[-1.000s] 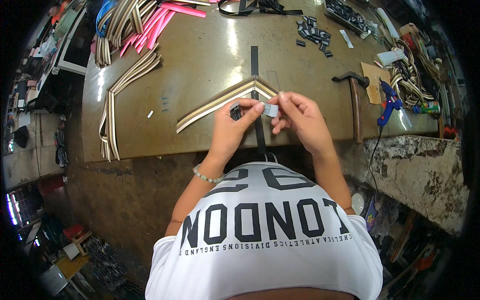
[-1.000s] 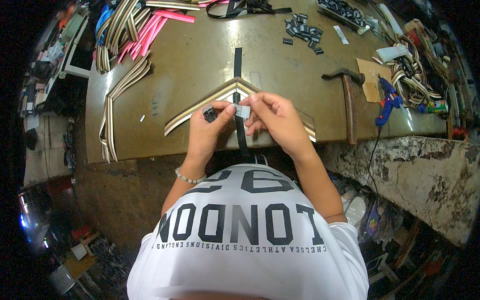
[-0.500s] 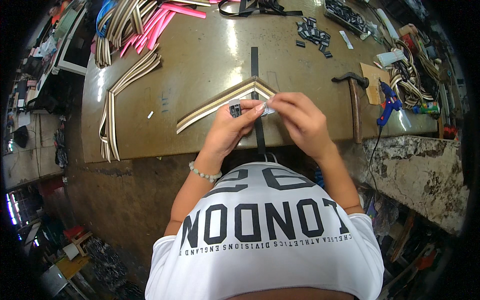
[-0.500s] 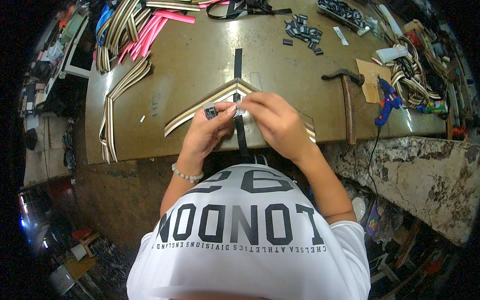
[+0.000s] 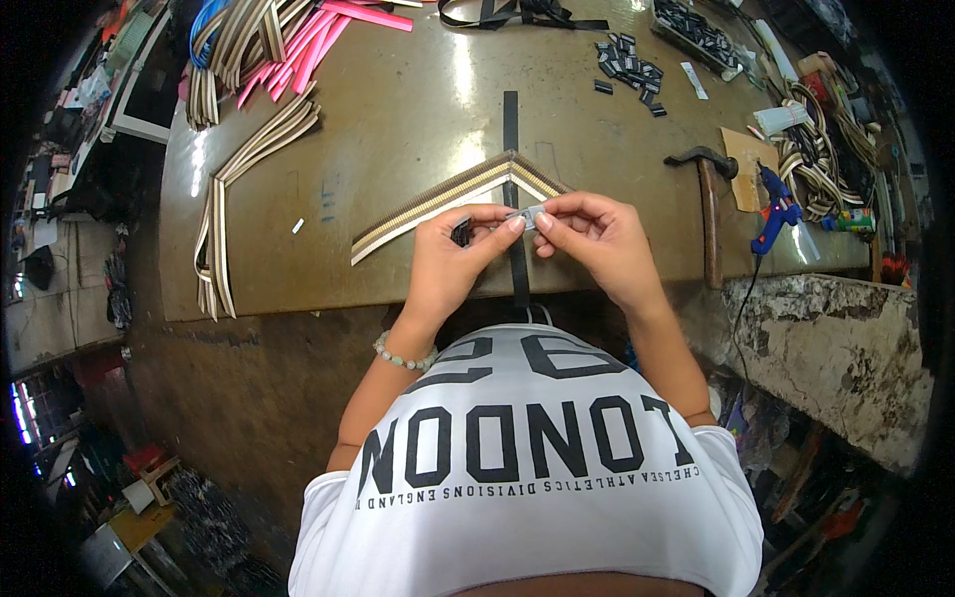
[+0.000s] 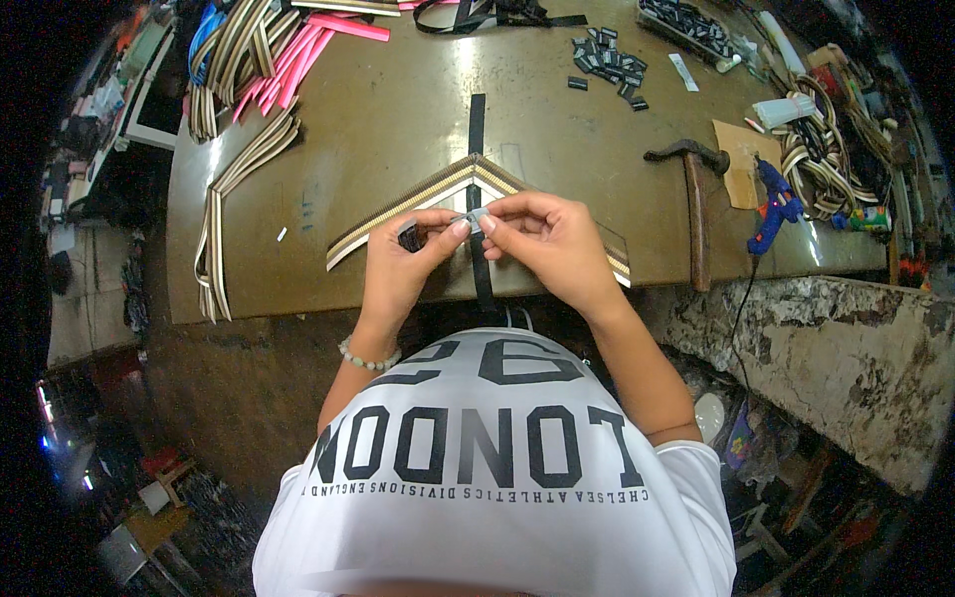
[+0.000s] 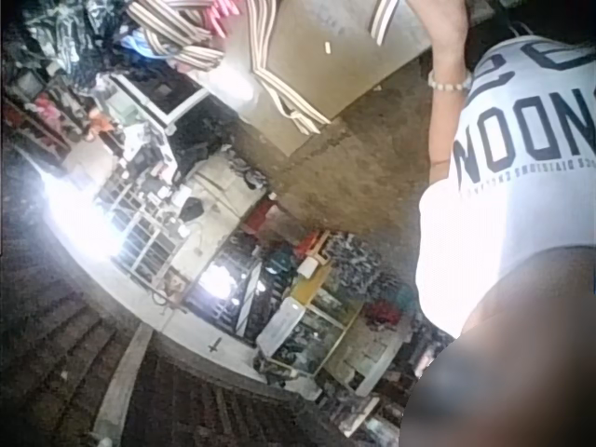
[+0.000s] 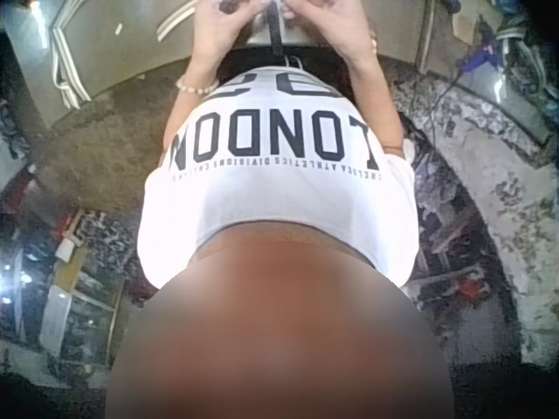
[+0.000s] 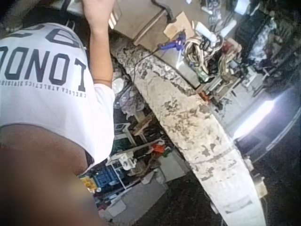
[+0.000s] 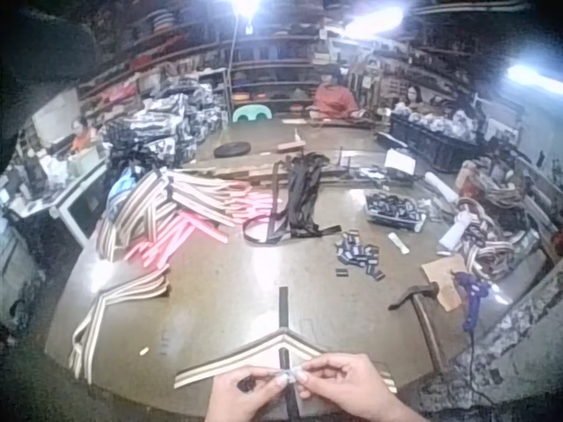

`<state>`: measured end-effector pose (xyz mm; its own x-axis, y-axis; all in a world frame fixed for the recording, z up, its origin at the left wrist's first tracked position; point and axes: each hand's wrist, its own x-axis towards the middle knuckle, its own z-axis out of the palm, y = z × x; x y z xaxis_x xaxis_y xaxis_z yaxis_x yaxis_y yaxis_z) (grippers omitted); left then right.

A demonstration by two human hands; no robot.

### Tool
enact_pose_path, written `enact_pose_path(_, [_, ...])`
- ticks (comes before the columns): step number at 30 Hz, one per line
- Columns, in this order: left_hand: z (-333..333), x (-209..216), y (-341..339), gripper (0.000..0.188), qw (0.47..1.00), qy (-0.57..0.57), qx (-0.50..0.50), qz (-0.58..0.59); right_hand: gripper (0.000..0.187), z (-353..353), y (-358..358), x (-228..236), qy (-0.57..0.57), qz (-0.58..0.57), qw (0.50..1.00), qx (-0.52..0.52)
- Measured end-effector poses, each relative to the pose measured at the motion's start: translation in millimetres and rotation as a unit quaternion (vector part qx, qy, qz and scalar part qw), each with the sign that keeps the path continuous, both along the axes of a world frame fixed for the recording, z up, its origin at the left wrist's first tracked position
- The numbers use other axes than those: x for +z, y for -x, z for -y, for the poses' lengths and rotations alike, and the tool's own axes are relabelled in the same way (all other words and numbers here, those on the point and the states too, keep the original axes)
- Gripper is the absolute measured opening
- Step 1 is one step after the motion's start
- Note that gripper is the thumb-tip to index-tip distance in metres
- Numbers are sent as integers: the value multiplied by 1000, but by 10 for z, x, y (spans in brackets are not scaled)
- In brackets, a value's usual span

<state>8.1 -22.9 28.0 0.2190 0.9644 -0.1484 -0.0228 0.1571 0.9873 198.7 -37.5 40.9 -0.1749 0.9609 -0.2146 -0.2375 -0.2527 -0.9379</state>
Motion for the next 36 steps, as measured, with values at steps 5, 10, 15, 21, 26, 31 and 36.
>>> enact_pose_path(5, [11,-23,20,19,1000,-10,11,5,24,-42,-12,3,-1,24,1000,3])
enact_pose_path(10, [-103,-49,61,20,996,-46,29,-65,26,-263,-8,-34,-6,74,996,45])
enact_pose_path(15, [-428,-127,31,22,946,-217,55,-235,21,-634,46,-141,-127,303,943,57])
enact_pose_path(21, [-591,-244,-6,24,934,-177,54,-304,22,-811,111,-332,-132,395,909,17])
enact_pose_path(26, [-565,-275,-21,23,936,-171,67,-301,21,-785,120,-445,-133,396,909,-3])
enact_pose_path(31, [-544,-262,-33,23,938,-186,73,-285,22,-758,151,-344,-154,401,903,-11])
enact_pose_path(36, [-530,-263,-35,18,928,-213,63,-300,26,-527,-9,-71,-108,453,882,74])
